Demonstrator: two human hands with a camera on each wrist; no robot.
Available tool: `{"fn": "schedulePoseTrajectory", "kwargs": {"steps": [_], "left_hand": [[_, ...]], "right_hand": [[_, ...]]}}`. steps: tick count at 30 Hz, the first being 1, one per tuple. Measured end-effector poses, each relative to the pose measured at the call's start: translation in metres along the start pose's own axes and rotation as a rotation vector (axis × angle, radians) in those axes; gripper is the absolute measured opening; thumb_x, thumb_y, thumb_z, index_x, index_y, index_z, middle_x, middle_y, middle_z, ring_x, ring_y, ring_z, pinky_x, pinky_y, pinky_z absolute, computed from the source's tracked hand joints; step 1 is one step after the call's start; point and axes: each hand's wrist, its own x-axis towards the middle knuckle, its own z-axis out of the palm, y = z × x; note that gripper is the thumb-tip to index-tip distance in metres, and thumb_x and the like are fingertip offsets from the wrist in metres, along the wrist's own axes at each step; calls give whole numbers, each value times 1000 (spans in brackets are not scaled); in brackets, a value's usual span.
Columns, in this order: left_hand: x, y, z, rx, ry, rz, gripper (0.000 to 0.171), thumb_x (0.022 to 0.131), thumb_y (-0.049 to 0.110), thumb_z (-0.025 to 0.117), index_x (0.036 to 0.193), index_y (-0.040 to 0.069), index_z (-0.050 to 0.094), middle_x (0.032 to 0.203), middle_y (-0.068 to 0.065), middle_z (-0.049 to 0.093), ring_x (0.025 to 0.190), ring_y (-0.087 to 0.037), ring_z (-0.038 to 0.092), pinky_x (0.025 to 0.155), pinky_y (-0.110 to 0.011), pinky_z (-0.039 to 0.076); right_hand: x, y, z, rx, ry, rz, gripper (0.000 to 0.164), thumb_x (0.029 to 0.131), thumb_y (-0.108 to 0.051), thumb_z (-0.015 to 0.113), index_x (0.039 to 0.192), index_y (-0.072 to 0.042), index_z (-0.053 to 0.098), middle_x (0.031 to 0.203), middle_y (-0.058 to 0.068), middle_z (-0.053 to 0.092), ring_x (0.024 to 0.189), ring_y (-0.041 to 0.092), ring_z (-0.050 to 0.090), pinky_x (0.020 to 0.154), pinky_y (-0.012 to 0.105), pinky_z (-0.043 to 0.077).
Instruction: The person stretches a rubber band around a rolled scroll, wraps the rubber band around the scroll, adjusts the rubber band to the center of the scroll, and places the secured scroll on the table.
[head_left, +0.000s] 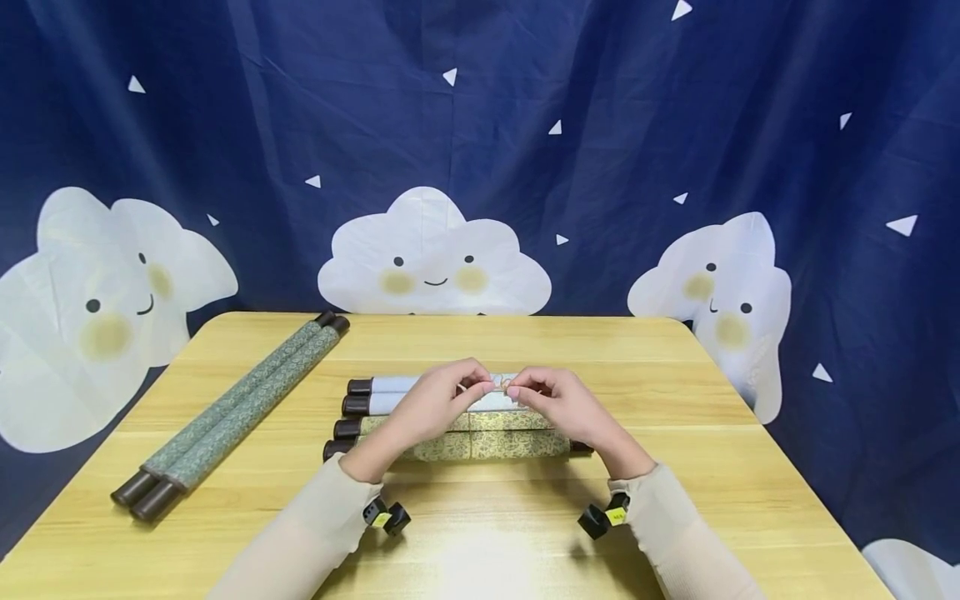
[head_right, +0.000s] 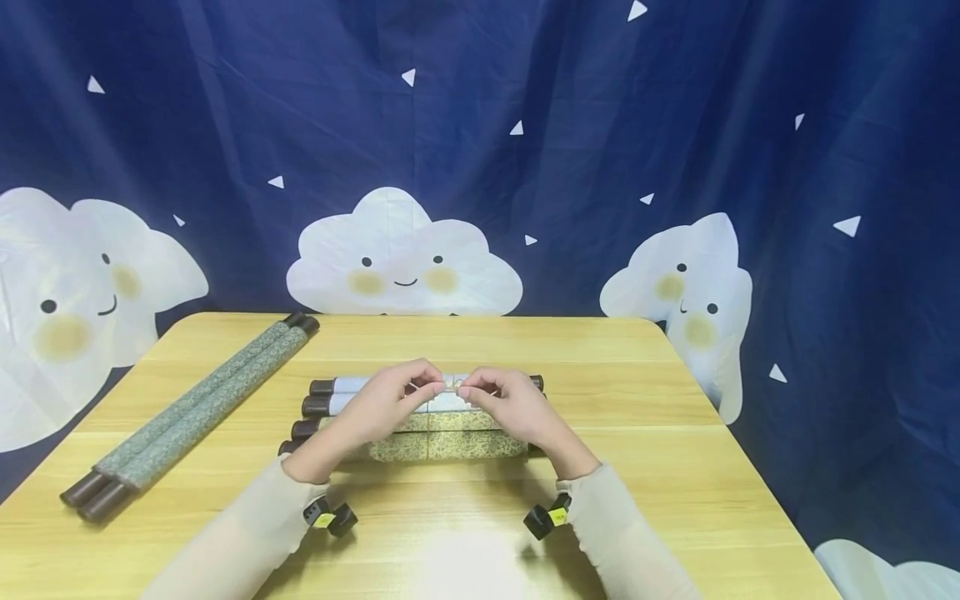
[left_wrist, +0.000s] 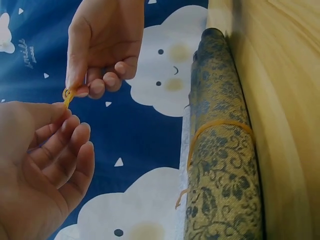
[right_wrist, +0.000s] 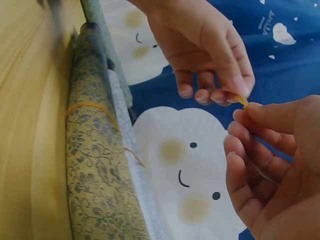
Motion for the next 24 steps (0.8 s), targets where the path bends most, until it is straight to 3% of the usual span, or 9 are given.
{"fn": "schedulePoseTrajectory", "kwargs": {"steps": [4,9,17,24], "left_hand": [[0,-3,-2,32,8,20,11,98,25,60,101,15,65,93,7,66,83,-8,62,74,-24,54],[-1,-4,-2,79,-6,44,9,98,23,61,99,15,64,90,8,65,82,-8,60,73,-24,53],[-1,-1,0,-17,-79,-7,15,97,32,61,103,19,63,92,11,63,84,-6,59,76,-25,53],[1,2,1,-20,-80,-13,28,96,39,60,112,16,63,96,8,66,89,-9,61,81,-29,52]], "right_hand": [[1,1,-3,11,63,1,13,96,-22,64,94,-11,72,78,3,60,68,17,51,59,25,44],[1,-2,-3,40,129,5,11,94,-17,66,95,-8,71,79,4,59,67,17,50,58,24,42],[1,-4,12,28,-37,1,7,96,-16,64,98,-9,65,92,6,65,84,21,59,73,29,52],[1,-5,14,85,-6,-7,5,92,-8,66,97,-7,65,91,5,64,85,22,59,75,29,52]]}}
